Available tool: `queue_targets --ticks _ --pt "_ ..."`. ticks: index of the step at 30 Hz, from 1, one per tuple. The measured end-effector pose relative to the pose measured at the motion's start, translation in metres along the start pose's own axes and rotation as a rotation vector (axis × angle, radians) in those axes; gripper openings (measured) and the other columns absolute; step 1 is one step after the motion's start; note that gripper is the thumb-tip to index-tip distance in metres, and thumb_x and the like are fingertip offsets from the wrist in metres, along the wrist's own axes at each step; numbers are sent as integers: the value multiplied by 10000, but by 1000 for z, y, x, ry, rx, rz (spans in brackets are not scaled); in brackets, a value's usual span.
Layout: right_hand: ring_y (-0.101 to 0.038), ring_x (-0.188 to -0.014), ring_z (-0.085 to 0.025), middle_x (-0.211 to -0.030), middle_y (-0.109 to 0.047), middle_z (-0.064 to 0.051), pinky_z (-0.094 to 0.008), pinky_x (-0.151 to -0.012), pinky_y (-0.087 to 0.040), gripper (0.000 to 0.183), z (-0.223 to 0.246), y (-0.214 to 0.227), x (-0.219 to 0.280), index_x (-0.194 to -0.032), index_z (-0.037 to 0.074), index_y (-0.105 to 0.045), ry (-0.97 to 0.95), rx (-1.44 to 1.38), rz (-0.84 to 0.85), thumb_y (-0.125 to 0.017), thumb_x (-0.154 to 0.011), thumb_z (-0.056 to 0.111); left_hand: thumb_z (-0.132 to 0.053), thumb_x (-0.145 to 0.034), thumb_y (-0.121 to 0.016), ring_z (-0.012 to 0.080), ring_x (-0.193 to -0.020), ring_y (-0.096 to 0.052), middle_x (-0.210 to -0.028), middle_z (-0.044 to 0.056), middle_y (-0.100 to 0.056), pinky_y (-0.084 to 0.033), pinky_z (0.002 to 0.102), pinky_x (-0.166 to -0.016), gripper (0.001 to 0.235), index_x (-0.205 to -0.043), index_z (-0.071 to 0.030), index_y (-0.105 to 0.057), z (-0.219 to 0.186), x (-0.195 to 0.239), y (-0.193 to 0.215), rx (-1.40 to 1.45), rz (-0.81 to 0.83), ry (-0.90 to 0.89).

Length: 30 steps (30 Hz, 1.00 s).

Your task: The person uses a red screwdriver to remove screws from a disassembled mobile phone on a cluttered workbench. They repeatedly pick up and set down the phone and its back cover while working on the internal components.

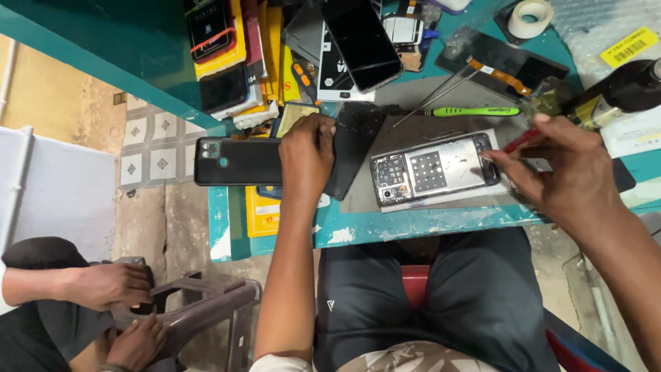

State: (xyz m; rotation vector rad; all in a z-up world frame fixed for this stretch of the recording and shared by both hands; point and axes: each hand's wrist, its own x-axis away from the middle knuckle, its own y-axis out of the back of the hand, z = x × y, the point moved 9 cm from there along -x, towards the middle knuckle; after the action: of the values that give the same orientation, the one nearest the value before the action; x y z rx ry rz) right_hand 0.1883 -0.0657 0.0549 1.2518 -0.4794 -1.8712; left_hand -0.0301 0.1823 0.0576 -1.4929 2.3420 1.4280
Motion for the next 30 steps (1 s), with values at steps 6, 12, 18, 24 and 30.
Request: queue_targets --ticks 6,12,18,24,30 --pt "-751 -956 -312 -1039 -658 -228 -379 -766 -661 852 6 -1 3 -1506 148 -179 -23 -87 -46 -776 -936 -66 -44 -896 -704 373 -840 -718 -893 166 -740 -551 465 -750 48 -936 -28 -726 4 -17 -19 -8 5 -29" --pt "-772 -981 -261 -1079 -652 -156 -349 -840 -695 822 1 -5 3 -1581 197 -168 -36 -218 11 -691 -1014 -89 -155 -850 -789 408 -780 -706 -831 193 -728 -545 494 -706 93 -859 -64 -775 14 -20 -40 -108 24 41" --pt "-714 -1011 -364 -1227 -589 -301 -425 -812 -636 756 6 -3 0 -1472 148 -192 12 -283 8 -630 -921 -124 -160 -854 -767 408 -795 -712 -827 188 -733 -551 496 -720 85 -823 -81 -773 15 -27 -48 -181 67 85" --pt "-704 -1076 -339 -1289 -565 -284 -387 -793 -648 773 2 -5 4 -1458 147 -182 -34 -317 -11 -648 -916 -146 -119 -849 -734 416 -773 -703 -812 206 -723 -539 504 -691 83 -802 -51 -748 0 -33 -45 -207 82 35" --pt "-757 -966 -247 -1116 -627 -153 -348 -788 -654 829 -4 -5 12 -1484 201 -205 -33 -217 -46 -759 -942 -92 -75 -812 -811 243 -709 -739 -811 177 -771 -556 348 -697 98 -894 -38 -772 -6 -9 -19 169 -31 260"
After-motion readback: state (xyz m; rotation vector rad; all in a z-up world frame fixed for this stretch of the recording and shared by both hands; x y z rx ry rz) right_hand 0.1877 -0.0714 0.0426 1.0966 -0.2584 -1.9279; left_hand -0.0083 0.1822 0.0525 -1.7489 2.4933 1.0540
